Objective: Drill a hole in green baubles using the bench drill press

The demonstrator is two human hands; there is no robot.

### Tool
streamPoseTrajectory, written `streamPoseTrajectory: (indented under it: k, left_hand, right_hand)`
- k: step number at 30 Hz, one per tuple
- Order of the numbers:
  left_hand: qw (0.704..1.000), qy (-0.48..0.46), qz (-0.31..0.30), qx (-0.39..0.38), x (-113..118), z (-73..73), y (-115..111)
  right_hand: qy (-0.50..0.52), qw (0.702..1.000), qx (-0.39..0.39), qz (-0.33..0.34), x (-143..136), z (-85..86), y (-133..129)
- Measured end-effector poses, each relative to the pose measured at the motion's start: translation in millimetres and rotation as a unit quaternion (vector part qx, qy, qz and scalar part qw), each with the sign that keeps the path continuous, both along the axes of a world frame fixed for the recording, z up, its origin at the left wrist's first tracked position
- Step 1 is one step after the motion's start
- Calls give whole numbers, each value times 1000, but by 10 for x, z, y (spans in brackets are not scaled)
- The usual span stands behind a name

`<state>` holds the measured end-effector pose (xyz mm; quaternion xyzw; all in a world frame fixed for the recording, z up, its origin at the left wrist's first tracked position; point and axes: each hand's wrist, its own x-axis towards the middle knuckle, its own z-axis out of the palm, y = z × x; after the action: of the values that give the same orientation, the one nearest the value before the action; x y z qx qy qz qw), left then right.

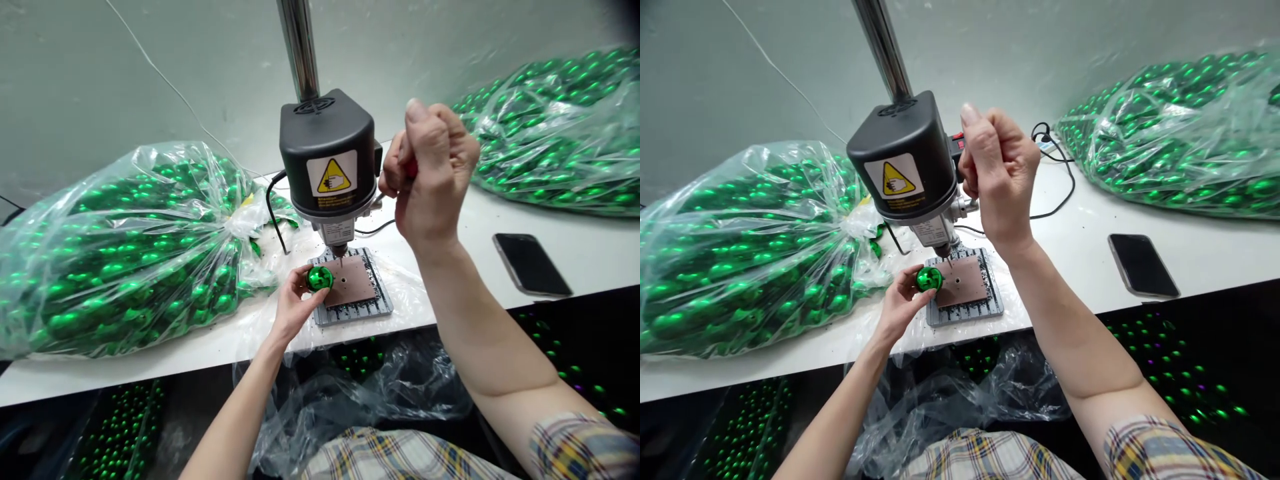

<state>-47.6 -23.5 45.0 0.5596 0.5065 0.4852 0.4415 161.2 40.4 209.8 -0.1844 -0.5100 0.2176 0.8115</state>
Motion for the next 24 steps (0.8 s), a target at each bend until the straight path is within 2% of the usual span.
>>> streamPoseTrajectory:
  k: [5, 10, 15, 18, 24]
  left_hand:
    - [988, 137, -28, 71, 151, -45, 157]
    - [977, 187, -48, 87, 236, -102, 275]
    - [962, 251, -36, 99, 313, -142, 317]
    - [958, 266, -26, 101, 349, -178, 305]
    - [965, 227, -21, 131, 395, -317, 263]
  right_hand:
    - [-16, 1000, -16, -1, 16, -12, 14]
    - [-23, 1000, -13, -2, 27, -13, 26]
    - [-46, 998, -32, -23, 33, -23, 38]
    - [-43, 998, -30, -23, 27, -24, 39]
    - [-8, 1000, -1, 4, 5, 3, 3]
